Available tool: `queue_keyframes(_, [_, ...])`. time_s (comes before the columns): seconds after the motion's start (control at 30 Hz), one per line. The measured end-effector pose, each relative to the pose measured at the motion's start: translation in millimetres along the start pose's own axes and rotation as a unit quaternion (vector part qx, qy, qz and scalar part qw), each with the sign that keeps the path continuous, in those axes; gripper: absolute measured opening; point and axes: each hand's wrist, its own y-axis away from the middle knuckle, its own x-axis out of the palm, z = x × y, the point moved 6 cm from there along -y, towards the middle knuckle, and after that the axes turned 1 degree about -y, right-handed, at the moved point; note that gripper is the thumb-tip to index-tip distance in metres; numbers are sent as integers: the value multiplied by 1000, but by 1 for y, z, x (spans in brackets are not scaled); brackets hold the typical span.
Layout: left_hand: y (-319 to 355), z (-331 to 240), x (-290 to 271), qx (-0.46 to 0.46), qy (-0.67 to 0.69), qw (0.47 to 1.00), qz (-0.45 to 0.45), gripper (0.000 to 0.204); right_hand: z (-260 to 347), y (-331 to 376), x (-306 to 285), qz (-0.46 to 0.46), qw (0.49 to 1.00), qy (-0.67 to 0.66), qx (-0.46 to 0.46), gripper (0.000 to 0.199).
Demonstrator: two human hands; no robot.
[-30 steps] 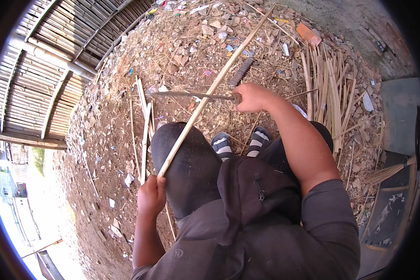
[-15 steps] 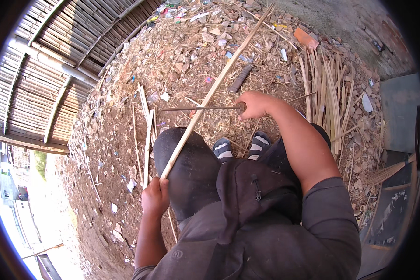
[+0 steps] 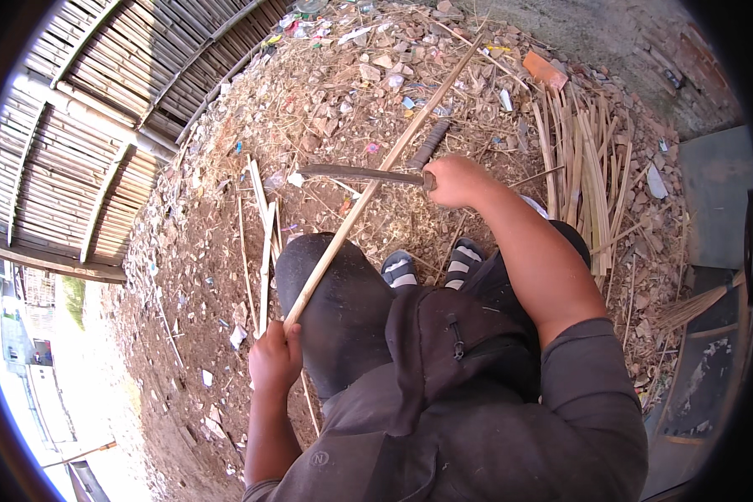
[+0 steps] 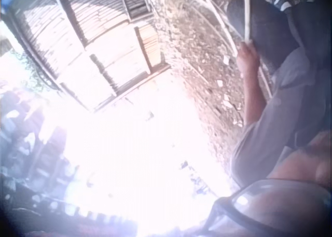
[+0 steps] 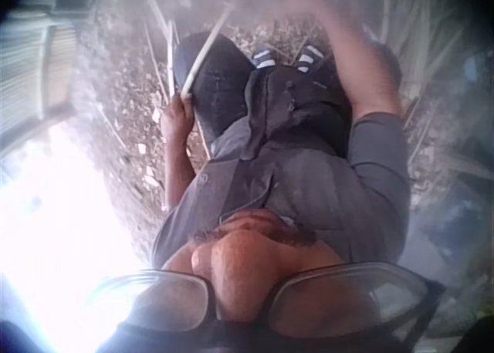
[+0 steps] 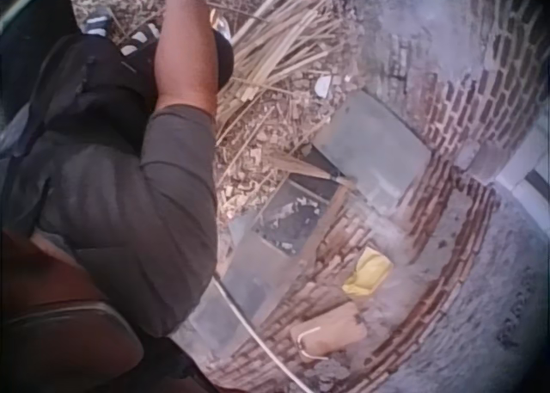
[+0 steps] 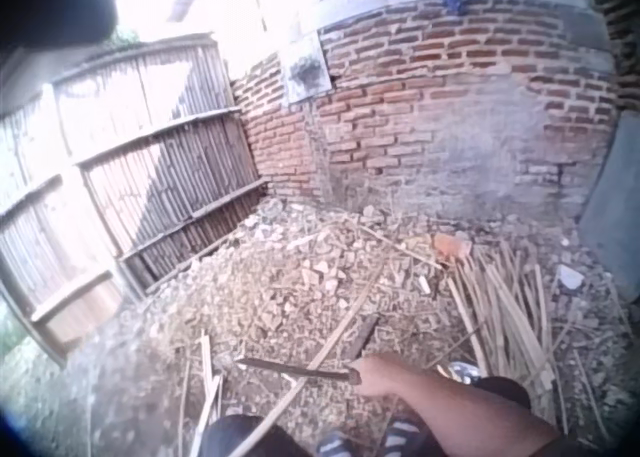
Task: The person thins a long bamboo strip by repeatedly scraping its surface with a machete. They hold the bamboo strip in one hand and draw the blade of the machete along the length of the strip while sitting outdoors.
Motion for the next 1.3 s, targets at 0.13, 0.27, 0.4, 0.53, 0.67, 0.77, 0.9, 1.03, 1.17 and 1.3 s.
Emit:
queue_keyframes(0.13, [-2,0,-9,1,-20,1000,12,37,51,21,9,27,995,33,-94,18])
queue_keyframes(0.27, [-1,7,4,8,7,1000,4,37,2,8,10,44,997,-59,-23,28])
queue_keyframes(0.4, [-3,5,4,10,-5,1000,3,37,-36,3,-17,-28,989,-111,97,29])
queue_keyframes(0.53, [-2,4,4,12,16,1000,-8,35,18,12,3,2,996,-85,9,30])
queue_keyframes(0.67, [-1,9,6,26,29,999,-18,35,21,9,3,63,995,-17,-73,29])
queue_keyframes(0.77, [-9,3,6,28,10,999,-34,36,-13,-7,14,11,996,-78,-49,27])
queue_keyframes(0.9, [-6,5,6,27,6,999,-25,35,10,10,-1,47,998,-20,-22,25])
queue_keyframes(1.03, [-3,4,7,35,50,998,-33,33,34,25,-8,-8,998,-3,-65,24])
queue_keyframes(1.17, [-3,6,7,42,38,998,-41,32,48,26,-5,-7,993,43,-111,23])
queue_keyframes(1.3, [-10,0,6,38,34,998,-49,32,-13,-3,-6,-37,997,-70,-17,21])
